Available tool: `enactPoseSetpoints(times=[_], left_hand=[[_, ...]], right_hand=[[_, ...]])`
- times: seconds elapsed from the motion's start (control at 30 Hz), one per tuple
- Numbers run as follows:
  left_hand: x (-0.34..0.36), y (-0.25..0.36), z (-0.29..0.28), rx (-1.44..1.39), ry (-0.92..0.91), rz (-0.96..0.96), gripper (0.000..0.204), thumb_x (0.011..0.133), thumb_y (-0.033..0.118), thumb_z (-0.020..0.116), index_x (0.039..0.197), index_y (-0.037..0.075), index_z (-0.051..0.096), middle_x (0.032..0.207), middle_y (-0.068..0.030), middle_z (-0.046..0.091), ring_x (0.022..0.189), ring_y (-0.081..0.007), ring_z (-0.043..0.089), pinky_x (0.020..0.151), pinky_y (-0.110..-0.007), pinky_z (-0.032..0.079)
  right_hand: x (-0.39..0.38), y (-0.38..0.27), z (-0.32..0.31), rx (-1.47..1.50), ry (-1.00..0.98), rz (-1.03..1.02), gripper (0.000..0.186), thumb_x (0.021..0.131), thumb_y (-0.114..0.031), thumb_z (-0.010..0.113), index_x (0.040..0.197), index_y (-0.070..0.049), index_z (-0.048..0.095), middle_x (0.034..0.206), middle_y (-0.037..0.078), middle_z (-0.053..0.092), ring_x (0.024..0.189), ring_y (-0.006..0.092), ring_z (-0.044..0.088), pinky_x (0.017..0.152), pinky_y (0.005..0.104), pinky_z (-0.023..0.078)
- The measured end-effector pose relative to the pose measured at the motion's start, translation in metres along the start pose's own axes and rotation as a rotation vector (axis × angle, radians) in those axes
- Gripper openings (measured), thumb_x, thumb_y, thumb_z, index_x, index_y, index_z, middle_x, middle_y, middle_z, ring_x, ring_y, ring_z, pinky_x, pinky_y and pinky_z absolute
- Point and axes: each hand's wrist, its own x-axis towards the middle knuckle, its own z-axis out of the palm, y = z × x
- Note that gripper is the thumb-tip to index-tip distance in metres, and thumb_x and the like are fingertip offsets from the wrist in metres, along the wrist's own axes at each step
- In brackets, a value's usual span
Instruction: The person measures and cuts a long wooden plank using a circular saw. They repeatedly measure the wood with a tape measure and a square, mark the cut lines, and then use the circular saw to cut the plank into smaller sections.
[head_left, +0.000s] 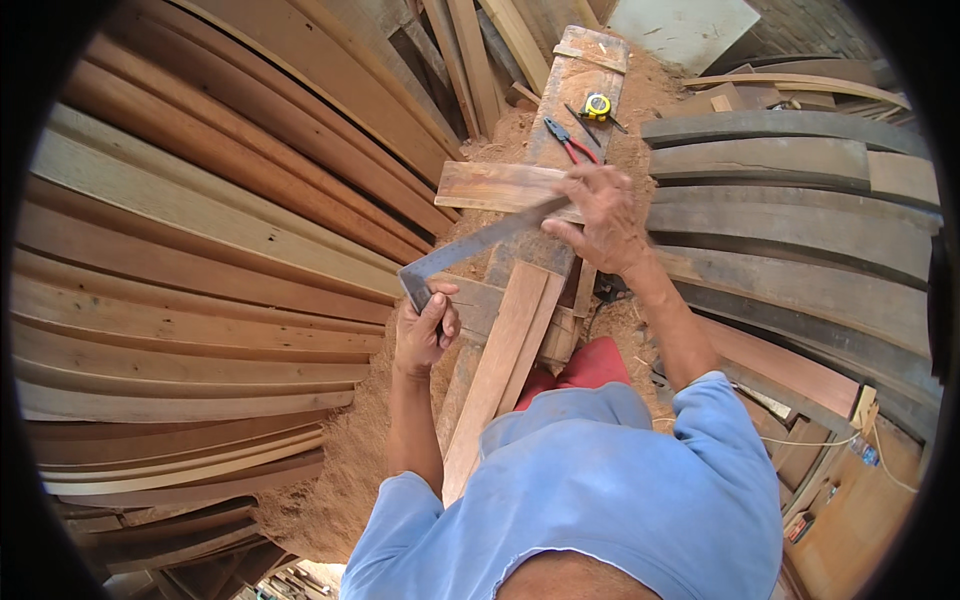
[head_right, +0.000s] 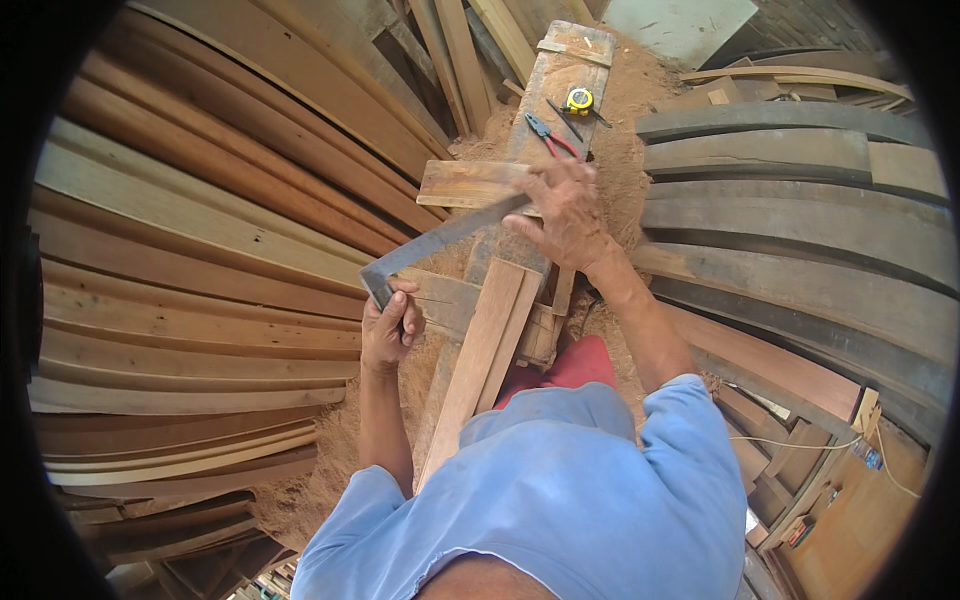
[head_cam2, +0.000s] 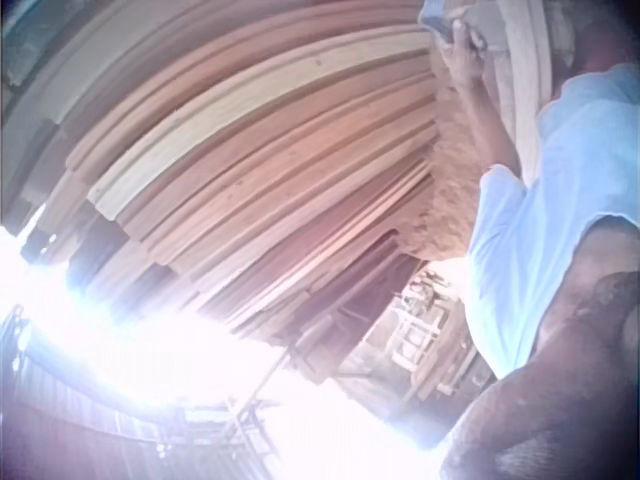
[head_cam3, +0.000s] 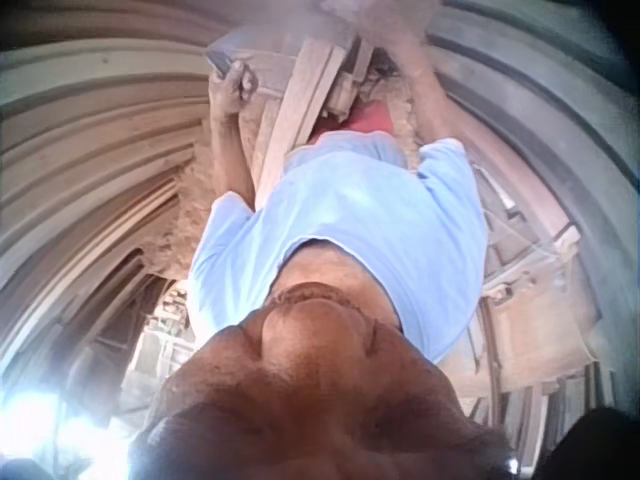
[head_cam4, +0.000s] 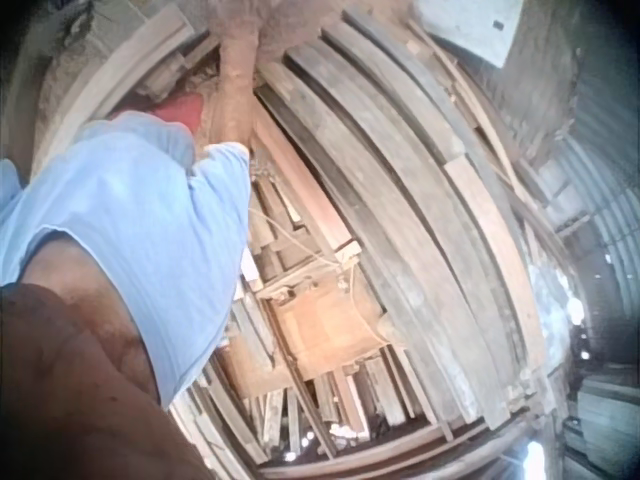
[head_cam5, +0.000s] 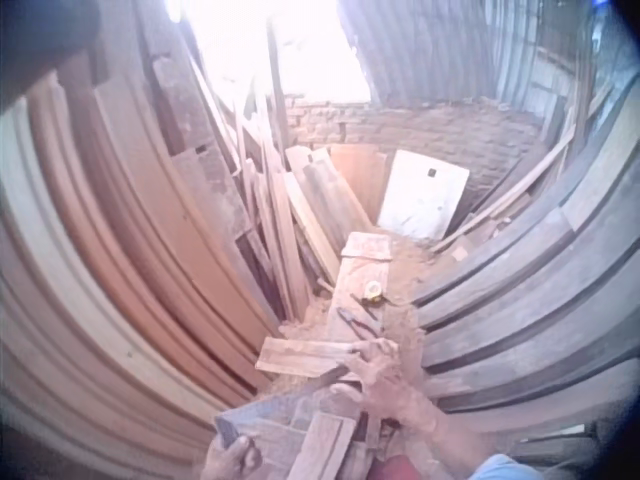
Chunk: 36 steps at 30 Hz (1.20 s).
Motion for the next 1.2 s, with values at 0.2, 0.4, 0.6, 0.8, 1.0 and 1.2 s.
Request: enactPoseSetpoints(times=[0.2,0.4,0.6,0.8,1.0,1.2], left_hand=[[-0.013,-0.031,0.034,0.622,0.303,0.328,0.036,0.103,0.028,0.058,0.128,0.002,0.06,0.081,-0.0033,0.06,0.068,-0.013,0.057,0.061,-0.03,0.049],[-0.035,-0.102,0.045,1.161,0.13,0.272,0.047,0.097,0.021,0.065,0.138,0.003,0.051,0.098,-0.018,0.068,0.085,-0.0334,0.067,0.077,-0.04,0.054],[-0.061,-0.149,-0.015,1.18,0.291,-0.065,0.079,0.085,0.042,0.078,0.138,-0.007,0.045,0.119,-0.0263,0.062,0.107,-0.0385,0.062,0.092,-0.044,0.049],[-0.073,-0.171,-0.06,1.117,0.134,-0.574,0.082,0.082,0.057,0.077,0.125,-0.009,0.058,0.116,-0.0292,0.067,0.109,-0.0395,0.066,0.091,-0.048,0.052],[-0.067,-0.192,-0.061,1.037,0.253,-0.493,0.08,0.083,0.061,0.075,0.118,-0.01,0.064,0.114,-0.0311,0.069,0.108,-0.0404,0.068,0.093,-0.045,0.052],[-0.082,-0.189,-0.08,1.111,0.306,-0.543,0.077,0.085,0.06,0.073,0.12,-0.008,0.063,0.113,-0.03,0.07,0.108,-0.0395,0.069,0.093,-0.045,0.052]], right_hand=[[-0.08,-0.018,0.01,0.616,-0.354,0.647,0.035,0.092,-0.029,0.07,0.112,0.0,0.066,0.102,0.016,0.068,0.094,0.0263,0.066,0.082,0.0412,0.052],[-0.124,-0.123,0.03,1.02,-0.505,0.952,0.033,0.094,-0.03,0.066,0.103,0.002,0.066,0.09,0.018,0.07,0.083,0.0255,0.067,0.075,0.0419,0.053],[-0.179,-0.085,0.067,0.772,-0.381,0.885,0.029,0.093,-0.023,0.062,0.106,0.003,0.062,0.085,0.027,0.065,0.081,0.0379,0.066,0.077,0.0461,0.051],[-0.203,-0.023,0.077,0.665,-0.166,0.909,0.025,0.094,-0.019,0.06,0.103,0.004,0.062,0.089,0.023,0.066,0.085,0.037,0.066,0.08,0.046,0.051],[-0.232,-0.01,0.113,0.84,-0.185,1.083,0.023,0.093,-0.012,0.061,0.106,0.006,0.065,0.088,0.011,0.068,0.081,0.0171,0.062,0.077,0.0354,0.05],[-0.22,-0.02,0.123,0.966,-0.201,1.158,0.022,0.092,-0.008,0.061,0.107,0.007,0.068,0.087,0.002,0.067,0.08,0.0098,0.058,0.073,0.0294,0.049]])
